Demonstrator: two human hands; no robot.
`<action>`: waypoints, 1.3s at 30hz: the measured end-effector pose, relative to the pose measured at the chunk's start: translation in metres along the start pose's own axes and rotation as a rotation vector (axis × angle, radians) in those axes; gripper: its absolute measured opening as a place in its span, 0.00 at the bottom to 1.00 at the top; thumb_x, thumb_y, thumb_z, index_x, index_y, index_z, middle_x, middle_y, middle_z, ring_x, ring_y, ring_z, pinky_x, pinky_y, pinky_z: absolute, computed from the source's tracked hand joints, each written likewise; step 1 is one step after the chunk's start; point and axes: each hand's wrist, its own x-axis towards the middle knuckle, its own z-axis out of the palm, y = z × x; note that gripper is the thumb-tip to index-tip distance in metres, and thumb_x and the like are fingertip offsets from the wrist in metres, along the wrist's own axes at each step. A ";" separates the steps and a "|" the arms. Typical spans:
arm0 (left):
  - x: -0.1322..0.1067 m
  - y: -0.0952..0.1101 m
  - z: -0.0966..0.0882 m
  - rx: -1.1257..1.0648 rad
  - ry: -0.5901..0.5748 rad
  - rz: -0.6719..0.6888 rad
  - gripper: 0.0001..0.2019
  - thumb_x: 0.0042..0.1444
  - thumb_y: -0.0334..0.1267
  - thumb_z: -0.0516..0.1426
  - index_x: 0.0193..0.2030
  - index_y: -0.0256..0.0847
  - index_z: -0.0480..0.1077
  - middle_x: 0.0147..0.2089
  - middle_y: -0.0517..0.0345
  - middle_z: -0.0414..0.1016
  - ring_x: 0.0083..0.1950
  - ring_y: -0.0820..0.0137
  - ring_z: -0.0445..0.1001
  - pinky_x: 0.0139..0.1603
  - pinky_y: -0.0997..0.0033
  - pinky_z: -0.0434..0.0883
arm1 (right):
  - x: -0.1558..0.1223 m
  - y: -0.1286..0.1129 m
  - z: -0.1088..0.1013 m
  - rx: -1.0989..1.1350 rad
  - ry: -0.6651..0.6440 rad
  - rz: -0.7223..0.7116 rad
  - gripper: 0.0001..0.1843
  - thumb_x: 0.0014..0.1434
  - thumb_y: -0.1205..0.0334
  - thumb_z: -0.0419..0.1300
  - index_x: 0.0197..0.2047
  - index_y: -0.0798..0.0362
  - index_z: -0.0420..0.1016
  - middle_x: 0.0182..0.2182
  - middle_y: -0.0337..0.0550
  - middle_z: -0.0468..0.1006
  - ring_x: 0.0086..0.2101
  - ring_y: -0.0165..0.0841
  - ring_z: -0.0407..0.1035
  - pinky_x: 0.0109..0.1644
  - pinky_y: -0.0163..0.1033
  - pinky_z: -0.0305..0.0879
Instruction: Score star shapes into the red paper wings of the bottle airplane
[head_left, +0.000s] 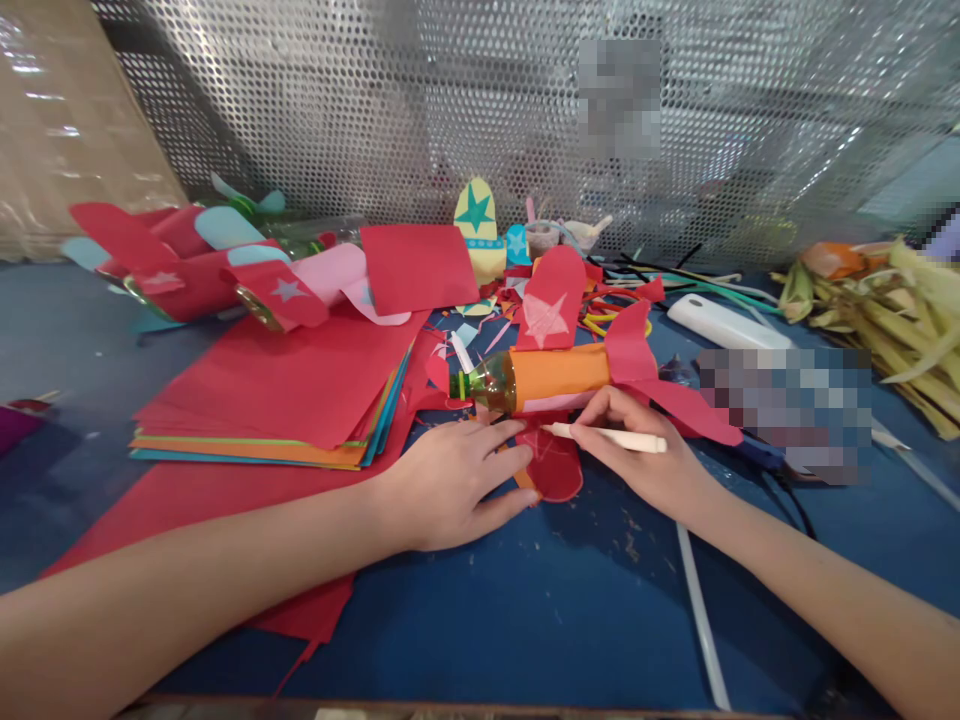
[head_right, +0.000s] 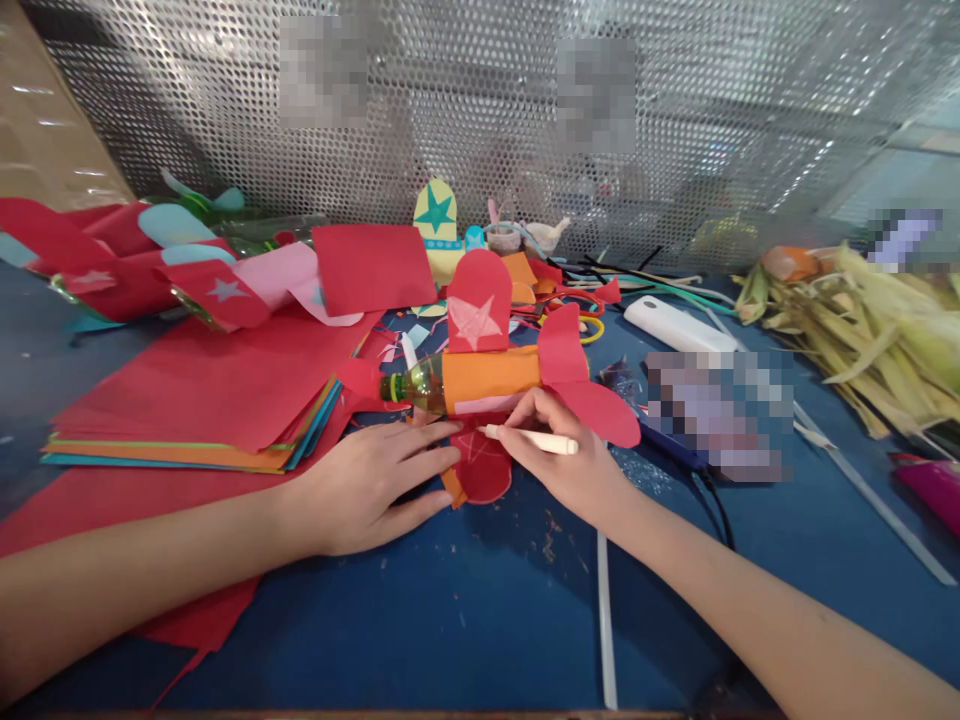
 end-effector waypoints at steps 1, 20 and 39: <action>0.000 0.000 0.000 0.000 0.001 0.002 0.22 0.68 0.46 0.41 0.46 0.34 0.70 0.48 0.43 0.74 0.42 0.61 0.75 0.42 0.60 0.73 | 0.000 0.000 0.000 0.028 -0.011 0.006 0.12 0.57 0.54 0.59 0.29 0.49 0.62 0.27 0.38 0.73 0.29 0.32 0.70 0.31 0.36 0.62; -0.001 -0.001 -0.001 -0.003 -0.016 -0.003 0.22 0.68 0.46 0.40 0.46 0.34 0.71 0.48 0.41 0.74 0.41 0.60 0.75 0.41 0.58 0.73 | 0.001 0.001 0.000 0.003 0.007 -0.019 0.11 0.58 0.57 0.58 0.28 0.49 0.60 0.26 0.37 0.71 0.26 0.31 0.67 0.29 0.35 0.61; -0.001 -0.001 0.000 -0.003 -0.013 -0.005 0.21 0.68 0.46 0.41 0.46 0.35 0.70 0.48 0.43 0.74 0.41 0.61 0.75 0.42 0.59 0.73 | 0.000 0.000 -0.001 0.006 -0.014 -0.058 0.10 0.58 0.58 0.57 0.28 0.49 0.61 0.24 0.35 0.70 0.25 0.29 0.66 0.29 0.34 0.61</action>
